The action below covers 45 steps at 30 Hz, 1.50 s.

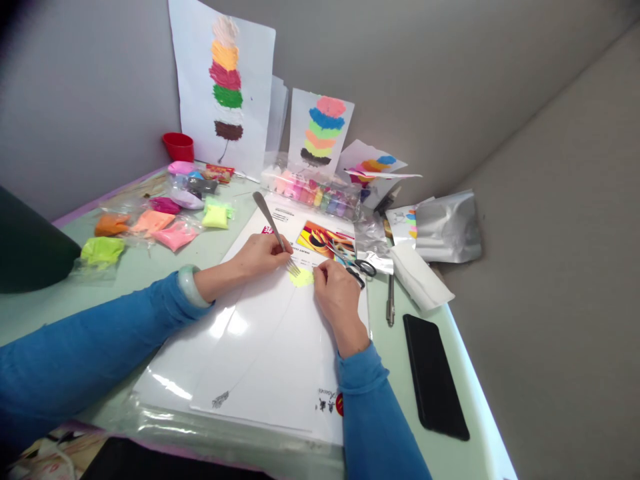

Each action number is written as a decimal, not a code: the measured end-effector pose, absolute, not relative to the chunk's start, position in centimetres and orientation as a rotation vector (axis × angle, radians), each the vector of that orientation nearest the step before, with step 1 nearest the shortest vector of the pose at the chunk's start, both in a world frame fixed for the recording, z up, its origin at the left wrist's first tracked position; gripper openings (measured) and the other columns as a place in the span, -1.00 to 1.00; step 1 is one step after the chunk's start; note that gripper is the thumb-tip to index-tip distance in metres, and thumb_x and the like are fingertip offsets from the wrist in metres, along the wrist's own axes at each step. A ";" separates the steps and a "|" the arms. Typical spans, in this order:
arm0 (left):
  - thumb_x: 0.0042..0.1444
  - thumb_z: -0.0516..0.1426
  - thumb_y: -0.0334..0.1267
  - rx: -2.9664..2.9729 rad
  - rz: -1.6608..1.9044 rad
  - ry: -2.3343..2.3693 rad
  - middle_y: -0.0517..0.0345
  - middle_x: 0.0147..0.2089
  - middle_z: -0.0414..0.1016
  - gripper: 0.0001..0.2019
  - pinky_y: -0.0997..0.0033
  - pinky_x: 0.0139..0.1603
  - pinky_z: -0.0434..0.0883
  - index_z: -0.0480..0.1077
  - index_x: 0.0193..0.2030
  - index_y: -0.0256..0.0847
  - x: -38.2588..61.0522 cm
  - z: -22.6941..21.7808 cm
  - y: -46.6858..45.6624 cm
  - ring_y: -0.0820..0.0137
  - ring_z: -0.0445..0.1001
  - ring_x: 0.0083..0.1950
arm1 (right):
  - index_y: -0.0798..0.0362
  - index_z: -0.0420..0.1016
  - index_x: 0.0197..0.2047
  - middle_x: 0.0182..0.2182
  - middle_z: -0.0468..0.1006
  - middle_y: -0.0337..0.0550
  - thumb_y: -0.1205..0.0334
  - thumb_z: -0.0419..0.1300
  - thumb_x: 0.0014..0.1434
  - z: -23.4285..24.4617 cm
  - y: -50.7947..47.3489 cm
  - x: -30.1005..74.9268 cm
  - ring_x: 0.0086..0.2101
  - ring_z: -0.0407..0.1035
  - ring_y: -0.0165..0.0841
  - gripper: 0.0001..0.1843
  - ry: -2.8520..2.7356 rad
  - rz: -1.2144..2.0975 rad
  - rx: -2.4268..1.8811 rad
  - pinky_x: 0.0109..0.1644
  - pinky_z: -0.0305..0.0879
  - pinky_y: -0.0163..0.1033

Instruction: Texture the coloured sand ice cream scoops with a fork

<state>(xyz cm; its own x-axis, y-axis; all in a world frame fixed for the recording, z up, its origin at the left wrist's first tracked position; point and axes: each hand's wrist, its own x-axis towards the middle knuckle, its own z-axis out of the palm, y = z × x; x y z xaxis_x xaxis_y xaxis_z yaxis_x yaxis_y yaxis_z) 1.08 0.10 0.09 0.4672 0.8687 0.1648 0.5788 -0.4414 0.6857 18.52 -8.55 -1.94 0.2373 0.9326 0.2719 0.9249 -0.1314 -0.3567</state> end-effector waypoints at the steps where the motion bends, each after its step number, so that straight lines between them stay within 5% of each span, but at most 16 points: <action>1: 0.00 0.11 -0.36 2.171 0.692 1.204 0.18 -0.43 0.53 -0.80 0.45 -0.29 0.36 0.55 -0.26 -0.25 1.1 0.1 0.1 0.39 0.46 -0.37 | 0.03 0.50 -0.29 -0.31 0.58 -0.16 0.14 0.05 0.22 -1.9 -8.5 18.5 -0.31 0.41 -0.31 -0.77 -1.697 0.025 -2.069 -0.26 0.12 -0.26; 45: 0.00 0.08 -0.36 2.209 0.691 1.229 0.15 -0.40 0.54 -0.78 0.40 -0.27 0.36 0.51 -0.24 -0.24 1.0 -0.4 0.5 0.33 0.49 -0.35 | 0.01 0.50 -0.30 -0.32 0.59 -0.16 0.14 0.05 0.22 -2.0 -8.5 18.6 -0.31 0.41 -0.30 -0.77 -1.696 0.031 -2.071 -0.26 0.12 -0.26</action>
